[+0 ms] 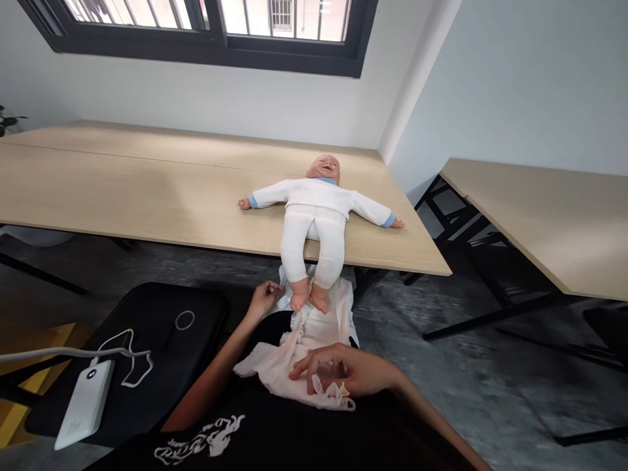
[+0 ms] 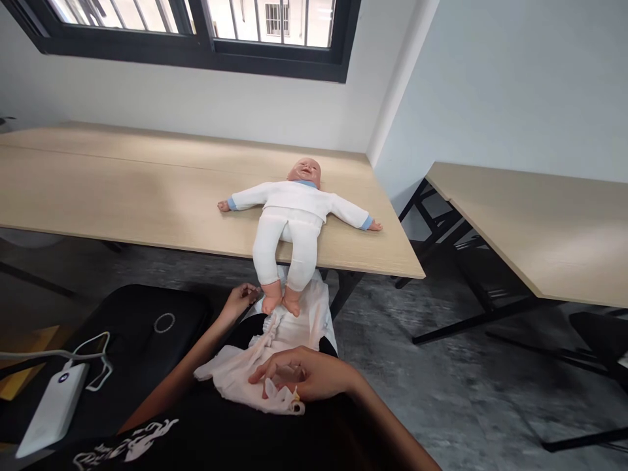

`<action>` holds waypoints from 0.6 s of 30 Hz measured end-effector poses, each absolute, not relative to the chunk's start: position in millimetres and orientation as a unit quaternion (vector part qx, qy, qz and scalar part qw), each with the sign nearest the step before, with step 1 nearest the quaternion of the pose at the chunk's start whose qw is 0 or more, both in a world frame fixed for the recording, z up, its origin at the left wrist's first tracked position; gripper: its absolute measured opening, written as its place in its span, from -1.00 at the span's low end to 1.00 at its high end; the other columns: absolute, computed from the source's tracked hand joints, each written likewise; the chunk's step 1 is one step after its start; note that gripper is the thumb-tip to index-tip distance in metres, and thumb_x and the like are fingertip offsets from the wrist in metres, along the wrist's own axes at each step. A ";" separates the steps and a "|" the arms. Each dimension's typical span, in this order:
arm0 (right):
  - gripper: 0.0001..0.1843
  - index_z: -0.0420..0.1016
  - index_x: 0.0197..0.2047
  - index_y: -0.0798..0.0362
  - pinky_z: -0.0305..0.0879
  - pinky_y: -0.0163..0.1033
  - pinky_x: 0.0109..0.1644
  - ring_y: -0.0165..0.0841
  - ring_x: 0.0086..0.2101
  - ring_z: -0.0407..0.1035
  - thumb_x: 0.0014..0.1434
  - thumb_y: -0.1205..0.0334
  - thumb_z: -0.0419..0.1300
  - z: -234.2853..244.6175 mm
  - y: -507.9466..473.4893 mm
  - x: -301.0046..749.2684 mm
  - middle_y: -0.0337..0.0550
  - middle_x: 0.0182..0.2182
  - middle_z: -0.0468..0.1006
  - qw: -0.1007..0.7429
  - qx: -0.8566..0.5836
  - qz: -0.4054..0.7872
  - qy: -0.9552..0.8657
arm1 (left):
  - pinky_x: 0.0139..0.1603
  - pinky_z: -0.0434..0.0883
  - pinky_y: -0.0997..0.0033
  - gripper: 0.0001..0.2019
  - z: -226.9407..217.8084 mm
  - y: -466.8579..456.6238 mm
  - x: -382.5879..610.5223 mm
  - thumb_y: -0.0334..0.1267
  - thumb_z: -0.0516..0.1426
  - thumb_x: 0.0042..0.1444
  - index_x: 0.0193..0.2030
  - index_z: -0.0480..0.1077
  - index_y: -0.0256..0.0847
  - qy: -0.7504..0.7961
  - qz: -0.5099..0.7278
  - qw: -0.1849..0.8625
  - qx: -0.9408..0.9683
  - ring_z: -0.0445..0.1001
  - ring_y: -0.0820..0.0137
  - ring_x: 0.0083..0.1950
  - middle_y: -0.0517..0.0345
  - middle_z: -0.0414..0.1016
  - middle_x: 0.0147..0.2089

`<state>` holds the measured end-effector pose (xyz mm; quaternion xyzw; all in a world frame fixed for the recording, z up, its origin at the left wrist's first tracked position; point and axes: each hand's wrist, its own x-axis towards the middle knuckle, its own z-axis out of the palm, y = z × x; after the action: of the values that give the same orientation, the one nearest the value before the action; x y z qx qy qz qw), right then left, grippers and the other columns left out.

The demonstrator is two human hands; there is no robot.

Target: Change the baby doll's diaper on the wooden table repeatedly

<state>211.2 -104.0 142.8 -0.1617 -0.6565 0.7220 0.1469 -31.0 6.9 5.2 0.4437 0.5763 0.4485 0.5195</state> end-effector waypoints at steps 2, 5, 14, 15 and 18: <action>-0.80 0.55 -0.14 0.13 0.14 -0.04 0.36 -0.15 0.24 0.31 0.22 0.19 0.26 142.6 -104.0 211.5 0.07 0.14 0.50 0.142 -0.164 0.724 -0.655 | -0.44 0.15 0.49 -0.70 5.9 8.5 -30.3 -0.05 0.29 -0.13 -0.54 0.35 -0.23 0.578 0.455 0.499 0.457 0.23 0.49 -0.53 0.27 0.30 -0.60; -0.78 0.55 -0.14 0.13 0.14 -0.04 0.36 -0.16 0.25 0.30 0.21 0.17 0.28 140.7 -104.3 211.7 0.06 0.14 0.50 0.142 -0.165 0.728 -0.650 | -0.39 0.21 0.48 -0.73 9.1 9.3 -28.0 -0.06 0.26 -0.10 -0.52 0.38 -0.23 0.566 0.455 0.498 0.475 0.28 0.46 -0.49 0.23 0.37 -0.56; -0.82 0.55 -0.14 0.11 0.15 -0.04 0.36 -0.17 0.24 0.30 0.19 0.23 0.28 140.2 -104.2 211.6 0.04 0.14 0.51 0.145 -0.167 0.726 -0.651 | -0.19 0.43 0.34 -0.71 18.6 0.8 -11.7 -0.08 0.33 -0.11 -0.38 0.50 -0.28 0.496 0.420 0.574 0.499 0.52 0.28 -0.30 0.03 0.59 -0.37; -0.82 0.56 -0.14 0.11 0.15 -0.05 0.36 -0.17 0.24 0.30 0.18 0.24 0.28 140.6 -104.2 211.6 0.04 0.14 0.51 0.144 -0.167 0.727 -0.650 | -0.13 0.44 0.32 -0.70 19.3 -0.6 -10.1 -0.09 0.35 -0.11 -0.35 0.51 -0.28 0.485 0.423 0.579 0.501 0.55 0.24 -0.23 0.01 0.61 -0.33; -0.80 0.57 -0.12 0.12 0.14 -0.06 0.36 -0.16 0.25 0.30 0.19 0.24 0.29 141.6 -104.2 211.6 0.04 0.14 0.50 0.145 -0.166 0.731 -0.646 | 0.04 0.45 0.21 -0.66 20.1 -5.5 -5.3 -0.08 0.36 -0.08 -0.24 0.54 -0.28 0.446 0.444 0.592 0.504 0.56 0.15 -0.07 -0.04 0.64 -0.22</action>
<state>211.6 -104.2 141.6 -0.1659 -0.6457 0.7312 0.1449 -5.3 -5.5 20.1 0.5044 0.4457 0.4438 0.5916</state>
